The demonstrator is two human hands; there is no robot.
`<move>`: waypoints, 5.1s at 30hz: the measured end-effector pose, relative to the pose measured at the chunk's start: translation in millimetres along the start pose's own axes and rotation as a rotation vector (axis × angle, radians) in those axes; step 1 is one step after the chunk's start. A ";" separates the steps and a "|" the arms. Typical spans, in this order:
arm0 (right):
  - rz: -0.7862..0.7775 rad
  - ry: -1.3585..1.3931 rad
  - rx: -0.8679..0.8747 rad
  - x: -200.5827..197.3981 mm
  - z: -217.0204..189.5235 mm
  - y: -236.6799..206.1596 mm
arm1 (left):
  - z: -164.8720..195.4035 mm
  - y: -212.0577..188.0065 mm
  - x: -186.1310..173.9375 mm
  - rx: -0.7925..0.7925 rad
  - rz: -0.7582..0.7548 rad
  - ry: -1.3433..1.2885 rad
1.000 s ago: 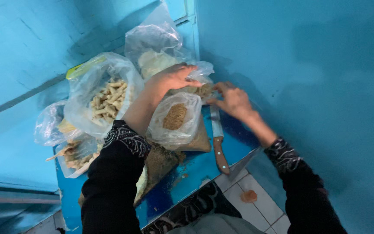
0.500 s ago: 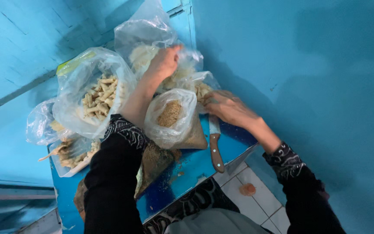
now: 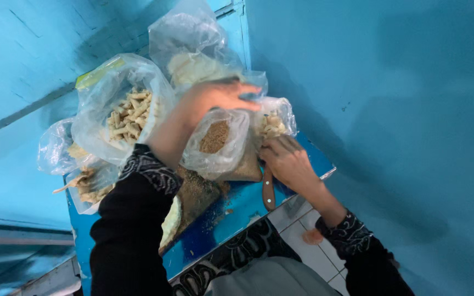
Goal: The person sits at a small blue table and cuts round dough discs into smaller pieces with a knife on a wooden cutting board. They fold and press the cut dough pieces by hand, place finished pieces aside, and handle plastic bags of dough snacks and a bag of brown crumbs.
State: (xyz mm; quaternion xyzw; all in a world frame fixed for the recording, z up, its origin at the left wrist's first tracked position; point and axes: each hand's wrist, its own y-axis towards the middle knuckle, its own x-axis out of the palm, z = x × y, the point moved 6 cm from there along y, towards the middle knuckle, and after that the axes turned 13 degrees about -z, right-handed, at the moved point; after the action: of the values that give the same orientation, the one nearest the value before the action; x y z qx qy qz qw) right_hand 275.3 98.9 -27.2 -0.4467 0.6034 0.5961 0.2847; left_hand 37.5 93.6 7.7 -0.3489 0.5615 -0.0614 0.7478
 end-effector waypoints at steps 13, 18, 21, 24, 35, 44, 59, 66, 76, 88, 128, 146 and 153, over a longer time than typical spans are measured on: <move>0.121 0.238 0.599 -22.9 1.3 -47.2 | -10.2 -46.7 -35.2 0.330 0.613 0.024; -0.126 0.233 0.565 -3.7 -51.0 -48.0 | 33.6 -126.7 -34.0 0.488 0.838 0.091; -0.039 0.123 0.402 0.6 -80.9 -45.3 | 57.9 -190.3 -4.8 0.581 0.923 0.137; -0.058 0.148 0.468 4.7 -93.3 -63.4 | 73.4 -258.5 40.7 0.555 0.922 0.131; -0.107 -0.017 0.636 -22.9 -138.7 -140.4 | 33.9 -422.8 221.9 0.298 0.892 -0.073; 0.512 0.594 0.537 -69.7 -113.5 -206.0 | -80.7 -469.0 374.2 -0.440 1.293 -0.570; -0.208 0.536 -0.046 57.4 -327.7 0.6 | -87.6 -406.7 395.4 -0.502 1.277 -0.222; -0.260 0.491 -0.025 111.2 -315.7 146.9 | -172.0 -347.8 333.7 -0.454 1.271 -0.189; -0.329 0.496 0.030 203.0 -280.5 301.9 | -316.5 -300.5 258.1 -0.463 1.244 -0.169; -0.402 0.407 -0.026 261.1 -282.5 352.9 | -429.6 -316.5 240.7 -0.228 1.166 -0.517; -0.384 0.536 -0.006 237.0 -189.7 406.6 | -493.8 -214.8 48.8 -0.275 0.468 0.242; -0.330 0.556 -0.061 213.1 -172.7 401.2 | -469.4 -195.1 36.4 -0.260 0.384 0.296; -0.466 0.518 0.023 202.7 -169.3 385.2 | -447.9 -193.8 35.1 -0.262 0.276 0.324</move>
State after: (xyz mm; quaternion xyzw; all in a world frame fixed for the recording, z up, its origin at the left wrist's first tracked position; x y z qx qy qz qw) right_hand -120.1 -148.7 -4.1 -0.7056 0.5440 0.3754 0.2556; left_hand -287.0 -271.3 37.8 -0.3486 0.7196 0.0594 0.5976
